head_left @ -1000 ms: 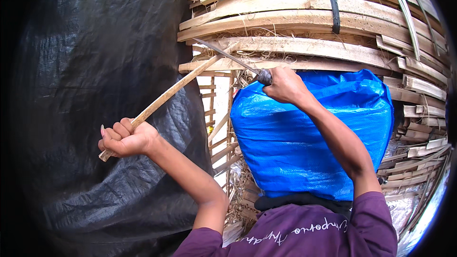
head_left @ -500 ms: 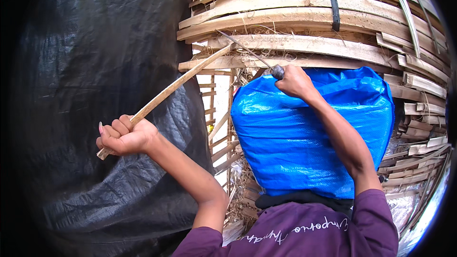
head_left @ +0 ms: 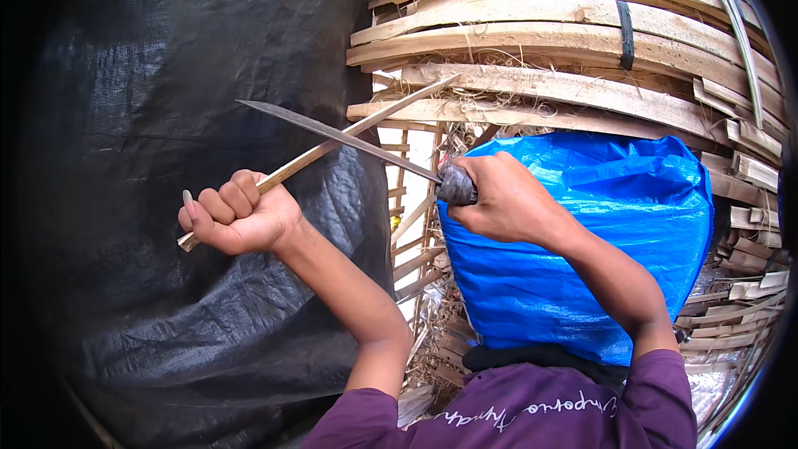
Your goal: The person shapes and thins bamboo strips by whittling and shaving them with a knife.
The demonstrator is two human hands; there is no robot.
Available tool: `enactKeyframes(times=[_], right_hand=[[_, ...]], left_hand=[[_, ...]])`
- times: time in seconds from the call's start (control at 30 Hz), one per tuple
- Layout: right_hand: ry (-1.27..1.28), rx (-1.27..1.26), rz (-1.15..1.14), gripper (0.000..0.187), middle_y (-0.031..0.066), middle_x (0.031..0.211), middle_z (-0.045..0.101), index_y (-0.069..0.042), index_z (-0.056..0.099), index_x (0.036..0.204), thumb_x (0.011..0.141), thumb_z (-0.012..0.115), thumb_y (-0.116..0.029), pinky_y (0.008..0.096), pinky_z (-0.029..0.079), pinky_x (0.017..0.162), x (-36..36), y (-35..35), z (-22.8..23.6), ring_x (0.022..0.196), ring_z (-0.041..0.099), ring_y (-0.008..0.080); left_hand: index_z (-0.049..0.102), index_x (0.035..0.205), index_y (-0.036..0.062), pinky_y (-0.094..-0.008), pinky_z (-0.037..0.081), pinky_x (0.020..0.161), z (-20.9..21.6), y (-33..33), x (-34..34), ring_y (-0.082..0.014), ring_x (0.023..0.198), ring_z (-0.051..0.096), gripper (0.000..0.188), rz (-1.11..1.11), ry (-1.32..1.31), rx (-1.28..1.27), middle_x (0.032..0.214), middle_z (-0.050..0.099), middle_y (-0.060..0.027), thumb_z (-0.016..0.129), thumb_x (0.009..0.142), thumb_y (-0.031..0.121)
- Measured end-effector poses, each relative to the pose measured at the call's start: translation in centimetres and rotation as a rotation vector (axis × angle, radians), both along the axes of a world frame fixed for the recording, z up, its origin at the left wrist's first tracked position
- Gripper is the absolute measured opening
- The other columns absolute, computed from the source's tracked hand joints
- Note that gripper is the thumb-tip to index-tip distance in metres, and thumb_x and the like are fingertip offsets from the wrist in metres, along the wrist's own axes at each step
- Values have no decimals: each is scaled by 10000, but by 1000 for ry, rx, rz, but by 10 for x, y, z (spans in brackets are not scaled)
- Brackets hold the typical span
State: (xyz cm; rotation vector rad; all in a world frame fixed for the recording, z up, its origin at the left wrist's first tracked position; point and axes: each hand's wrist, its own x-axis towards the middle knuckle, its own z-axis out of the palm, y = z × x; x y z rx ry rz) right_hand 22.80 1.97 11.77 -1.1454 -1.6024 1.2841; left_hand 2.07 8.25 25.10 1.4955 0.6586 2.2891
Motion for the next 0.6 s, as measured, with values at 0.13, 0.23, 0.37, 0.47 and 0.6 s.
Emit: enactKeyframes(times=[0.13,0.23,0.37,0.47,0.6], right_hand=[[110,67,44,157,230,680,617,0,621,808,701,637,-113,471,501,648,-15,-6,21,708,626,423],[149,101,41,147,211,663,610,-4,606,800,698,645,-102,450,494,615,-18,-7,37,676,621,410],[171,122,30,148,212,656,612,-7,605,793,700,659,-109,456,496,614,-22,-7,44,684,627,409],[81,61,-10,108,228,672,612,-11,614,746,700,650,-102,466,491,615,-24,-4,34,700,616,428],[55,-45,-85,96,237,660,600,4,626,738,683,634,-74,458,477,598,-19,-3,-13,678,608,435]], left_hand=[[210,633,197,-211,95,354,5,-4,0,-21,374,81,427,-102,117,37,469,132,90,468,970,247],[150,631,198,-222,83,393,7,-4,5,-35,396,73,489,-280,210,20,481,122,87,465,980,333],[149,648,191,-214,58,380,8,-4,12,-42,387,57,518,-339,153,62,453,137,75,304,1032,502],[152,653,193,-216,65,385,8,-4,7,-39,390,56,519,-370,176,63,453,136,77,311,1031,511],[161,661,196,-216,71,396,3,-2,-9,-34,395,58,527,-501,161,66,455,137,79,313,1019,553]])
